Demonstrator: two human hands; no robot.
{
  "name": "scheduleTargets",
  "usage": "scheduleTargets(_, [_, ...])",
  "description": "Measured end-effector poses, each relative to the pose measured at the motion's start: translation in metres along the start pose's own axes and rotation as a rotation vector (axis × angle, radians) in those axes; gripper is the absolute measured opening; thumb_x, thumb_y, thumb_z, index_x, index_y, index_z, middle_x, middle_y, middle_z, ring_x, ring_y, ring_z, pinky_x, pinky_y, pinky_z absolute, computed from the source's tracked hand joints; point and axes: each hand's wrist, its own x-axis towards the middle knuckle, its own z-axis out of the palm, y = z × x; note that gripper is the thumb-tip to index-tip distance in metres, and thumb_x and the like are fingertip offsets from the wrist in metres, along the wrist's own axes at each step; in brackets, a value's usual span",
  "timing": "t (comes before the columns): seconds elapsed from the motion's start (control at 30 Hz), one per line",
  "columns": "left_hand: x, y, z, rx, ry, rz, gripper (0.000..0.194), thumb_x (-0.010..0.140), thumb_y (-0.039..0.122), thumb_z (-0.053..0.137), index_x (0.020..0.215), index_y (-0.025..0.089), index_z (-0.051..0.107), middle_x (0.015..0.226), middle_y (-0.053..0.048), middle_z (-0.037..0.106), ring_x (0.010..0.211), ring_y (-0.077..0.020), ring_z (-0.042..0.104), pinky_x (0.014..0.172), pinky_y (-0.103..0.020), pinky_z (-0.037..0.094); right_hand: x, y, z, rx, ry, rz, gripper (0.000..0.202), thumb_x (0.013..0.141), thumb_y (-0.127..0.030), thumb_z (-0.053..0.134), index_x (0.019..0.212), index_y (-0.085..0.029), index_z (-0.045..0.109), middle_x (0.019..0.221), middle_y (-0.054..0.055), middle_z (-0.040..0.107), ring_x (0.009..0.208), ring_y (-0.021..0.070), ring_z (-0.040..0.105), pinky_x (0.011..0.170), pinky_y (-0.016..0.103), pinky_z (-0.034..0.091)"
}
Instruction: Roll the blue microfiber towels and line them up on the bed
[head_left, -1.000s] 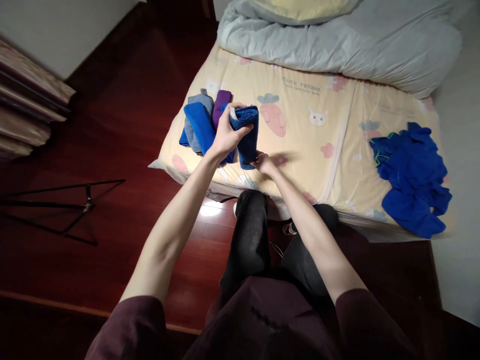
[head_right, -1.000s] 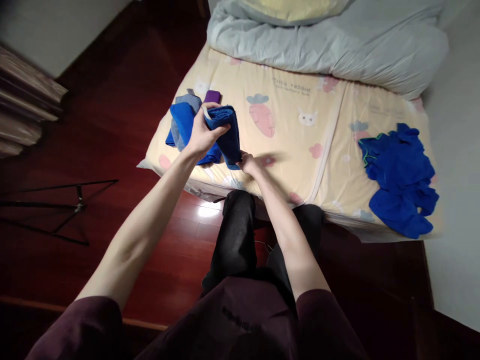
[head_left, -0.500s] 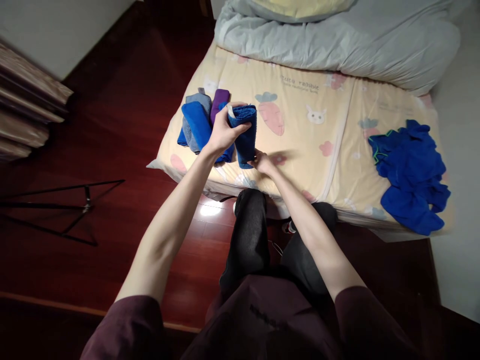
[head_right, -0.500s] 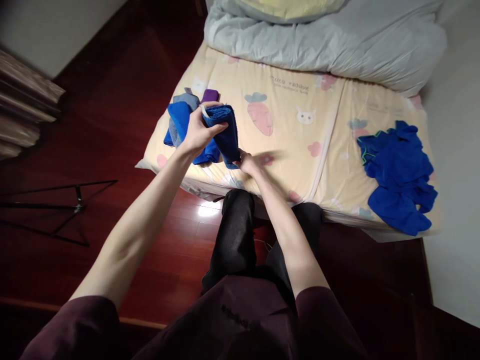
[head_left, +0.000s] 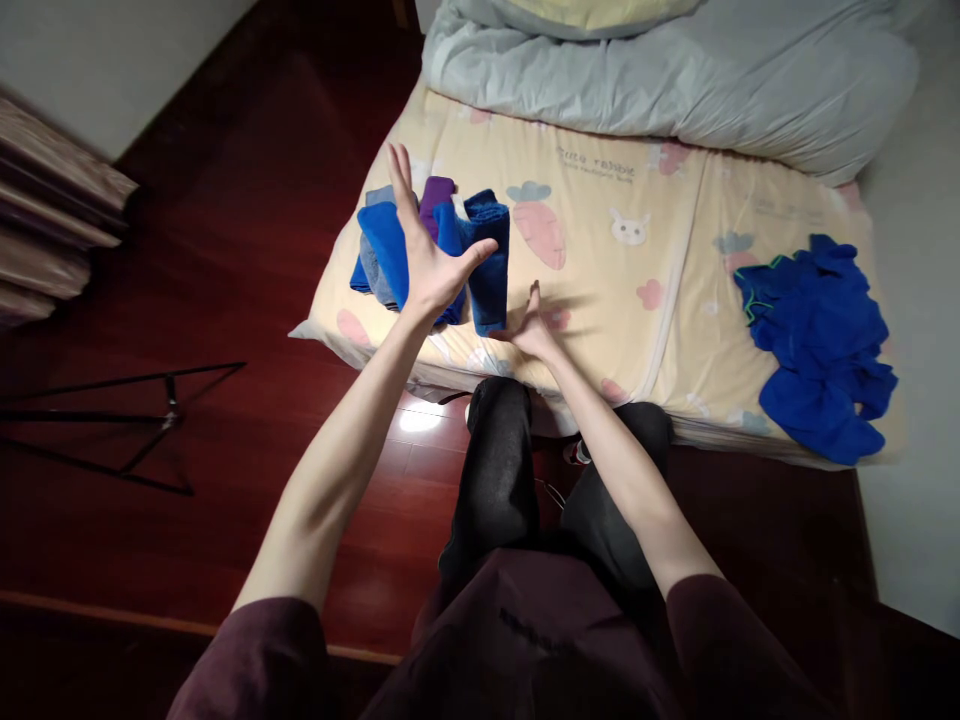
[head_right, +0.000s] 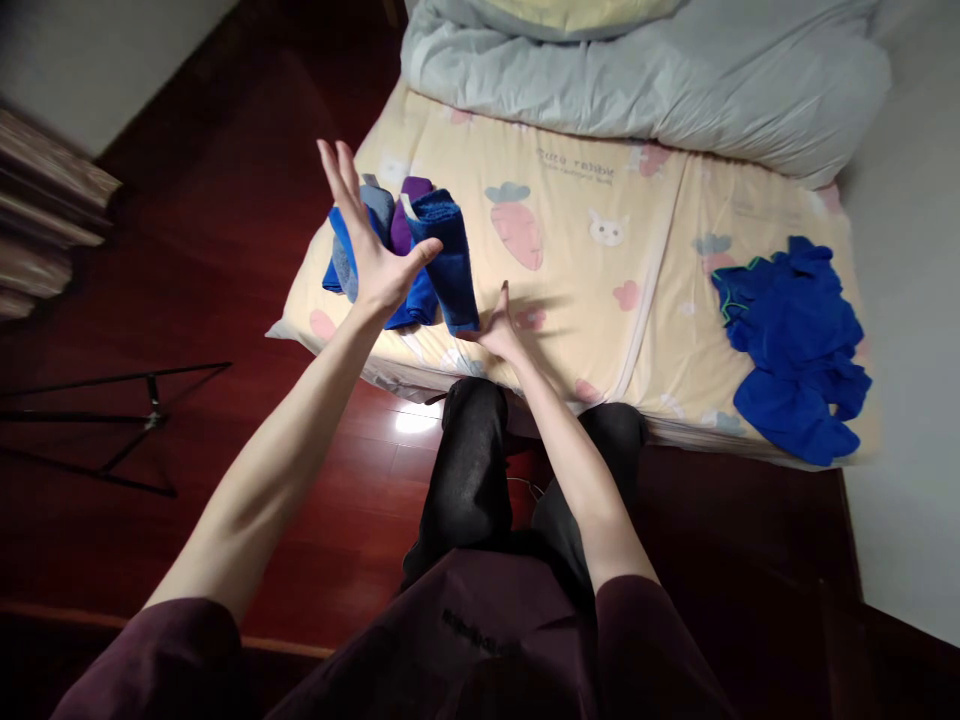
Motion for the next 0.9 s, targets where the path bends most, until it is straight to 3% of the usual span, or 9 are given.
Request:
scheduleTargets(0.1, [-0.008, 0.012, 0.001, 0.048, 0.096, 0.012, 0.06, 0.109, 0.067, 0.033, 0.141, 0.022, 0.057, 0.152, -0.006, 0.062, 0.169, -0.0227, -0.007, 0.133, -0.063, 0.015, -0.054, 0.002, -0.014, -0.027, 0.061, 0.084, 0.143, 0.073, -0.042, 0.095, 0.175, -0.014, 0.0, 0.179, 0.025, 0.017, 0.168, 0.0362, 0.019, 0.135, 0.055, 0.028])
scheduleTargets(0.17, [-0.01, 0.011, 0.01, 0.074, 0.075, 0.081, 0.058, 0.105, 0.064, 0.045, 0.144, 0.022, 0.057, 0.155, -0.008, 0.059, 0.168, -0.0282, 0.012, 0.133, -0.06, 0.021, -0.098, 0.007, -0.028, -0.027, 0.033, 0.077, 0.128, 0.082, -0.042, 0.087, 0.176, -0.02, 0.003, 0.18, 0.019, 0.018, 0.168, 0.0329, 0.023, 0.134, 0.054, 0.032])
scheduleTargets(0.3, [-0.013, -0.004, 0.043, 0.203, -0.531, 0.133, 0.051, 0.097, 0.05, 0.057, 0.138, 0.023, 0.067, 0.139, -0.01, 0.071, 0.136, -0.0321, 0.061, 0.117, -0.05, 0.049, -0.189, 0.029, -0.065, -0.066, -0.043, -0.009, 0.07, 0.095, -0.038, 0.07, 0.162, -0.031, 0.05, 0.165, 0.009, 0.052, 0.157, 0.0277, 0.047, 0.132, 0.051, 0.04])
scheduleTargets(0.37, [-0.017, -0.011, 0.063, 0.333, -0.805, 0.093, 0.046, 0.096, 0.042, 0.057, 0.136, 0.024, 0.07, 0.133, -0.009, 0.075, 0.125, -0.0286, 0.068, 0.107, -0.041, 0.054, -0.233, 0.045, -0.084, -0.106, -0.031, -0.01, 0.047, 0.098, -0.036, 0.065, 0.145, -0.034, 0.069, 0.153, 0.009, 0.064, 0.148, 0.0288, 0.058, 0.128, 0.052, 0.046])
scheduleTargets(0.43, [-0.021, -0.015, 0.084, 0.434, -0.902, 0.075, 0.046, 0.097, 0.037, 0.055, 0.139, 0.025, 0.07, 0.134, -0.009, 0.075, 0.124, -0.0263, 0.069, 0.105, -0.036, 0.054, -0.273, 0.06, -0.098, -0.159, 0.051, 0.04, 0.037, 0.098, -0.035, 0.062, 0.132, -0.036, 0.077, 0.145, 0.01, 0.07, 0.142, 0.0315, 0.063, 0.125, 0.058, 0.05])
scheduleTargets(0.57, [-0.01, -0.026, 0.125, 0.479, -0.715, 0.082, 0.046, 0.096, 0.031, 0.054, 0.138, 0.021, 0.07, 0.136, -0.014, 0.074, 0.131, -0.0318, 0.064, 0.116, -0.048, 0.049, -0.327, 0.076, -0.103, -0.224, 0.206, 0.117, 0.034, 0.099, -0.031, 0.056, 0.118, -0.043, 0.081, 0.132, 0.006, 0.077, 0.135, 0.0331, 0.067, 0.12, 0.064, 0.053])
scheduleTargets(0.67, [0.015, -0.045, 0.15, 0.45, -0.496, 0.012, 0.053, 0.091, 0.036, 0.058, 0.142, 0.024, 0.068, 0.148, -0.016, 0.067, 0.147, -0.0431, 0.05, 0.124, -0.073, 0.031, -0.334, 0.075, -0.098, -0.25, 0.237, 0.184, 0.035, 0.099, -0.029, 0.054, 0.112, -0.046, 0.082, 0.125, 0.003, 0.079, 0.13, 0.0324, 0.071, 0.117, 0.064, 0.056])
scheduleTargets(0.73, [0.033, -0.059, 0.161, 0.455, -0.457, -0.089, 0.064, 0.09, 0.046, 0.057, 0.15, 0.023, 0.062, 0.161, -0.014, 0.056, 0.158, -0.052, 0.032, 0.122, -0.087, 0.015, -0.329, 0.074, -0.097, -0.258, 0.249, 0.223, 0.036, 0.1, -0.028, 0.054, 0.113, -0.046, 0.082, 0.124, 0.002, 0.08, 0.126, 0.0316, 0.073, 0.114, 0.063, 0.057])
scheduleTargets(0.9, [0.058, -0.097, 0.161, 0.626, -0.442, -0.285, 0.061, 0.104, 0.052, 0.029, 0.164, 0.046, 0.041, 0.179, 0.017, 0.019, 0.166, -0.0488, -0.004, 0.121, -0.089, -0.009, -0.321, 0.075, -0.099, -0.274, 0.271, 0.212, 0.037, 0.103, -0.024, 0.052, 0.115, -0.045, 0.081, 0.12, -0.001, 0.081, 0.118, 0.0248, 0.077, 0.106, 0.051, 0.062])
